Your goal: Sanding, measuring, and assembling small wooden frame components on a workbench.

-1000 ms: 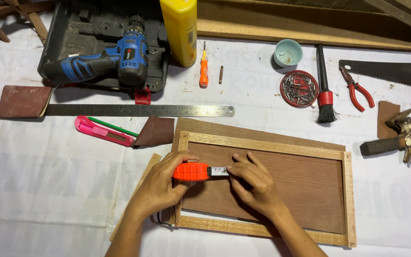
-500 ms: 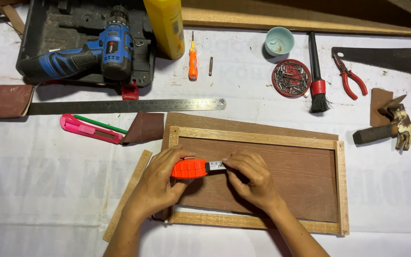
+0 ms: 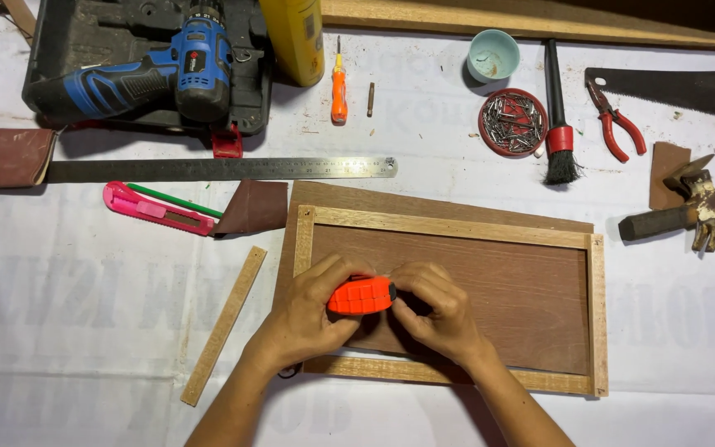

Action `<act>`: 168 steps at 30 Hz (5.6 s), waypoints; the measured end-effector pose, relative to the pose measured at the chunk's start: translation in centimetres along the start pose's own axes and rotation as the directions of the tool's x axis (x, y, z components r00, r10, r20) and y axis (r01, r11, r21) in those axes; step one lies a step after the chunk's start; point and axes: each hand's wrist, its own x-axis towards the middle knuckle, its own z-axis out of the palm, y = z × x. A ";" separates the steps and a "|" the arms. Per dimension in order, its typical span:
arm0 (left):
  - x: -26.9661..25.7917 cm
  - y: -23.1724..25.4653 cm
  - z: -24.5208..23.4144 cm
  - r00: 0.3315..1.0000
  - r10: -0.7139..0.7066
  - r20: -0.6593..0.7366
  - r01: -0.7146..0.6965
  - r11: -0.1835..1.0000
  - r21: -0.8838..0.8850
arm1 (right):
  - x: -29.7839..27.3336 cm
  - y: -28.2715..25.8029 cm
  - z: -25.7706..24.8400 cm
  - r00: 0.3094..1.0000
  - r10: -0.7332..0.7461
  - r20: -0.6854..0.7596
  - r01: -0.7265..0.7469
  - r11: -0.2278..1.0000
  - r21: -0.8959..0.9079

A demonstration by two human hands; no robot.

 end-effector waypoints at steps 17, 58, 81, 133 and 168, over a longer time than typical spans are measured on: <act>0.9 -3.3 -3.7 0.994 0.036 -0.107 -0.045 0.995 -0.086 | 2.3 2.9 -0.7 0.996 -0.006 -0.087 -0.004 0.993 -0.121; -1.8 -2.2 -7.3 0.978 -0.163 -0.132 0.109 0.934 -0.341 | 2.0 3.4 0.5 0.995 -0.004 -0.098 -0.002 0.999 -0.054; -2.7 3.3 2.4 0.906 -0.417 0.074 0.316 0.551 -0.772 | -0.5 -2.5 2.3 0.887 0.459 -0.055 -0.359 0.759 0.544; 9.9 4.7 12.8 0.946 -0.179 0.272 0.325 0.494 -0.807 | -7.1 4.3 -11.0 0.790 0.604 -0.105 -0.432 0.669 0.605; 17.0 7.4 15.1 0.982 -0.147 0.116 0.173 0.949 -0.262 | -7.6 12.8 -22.1 0.873 0.387 -0.298 -0.420 0.906 -0.054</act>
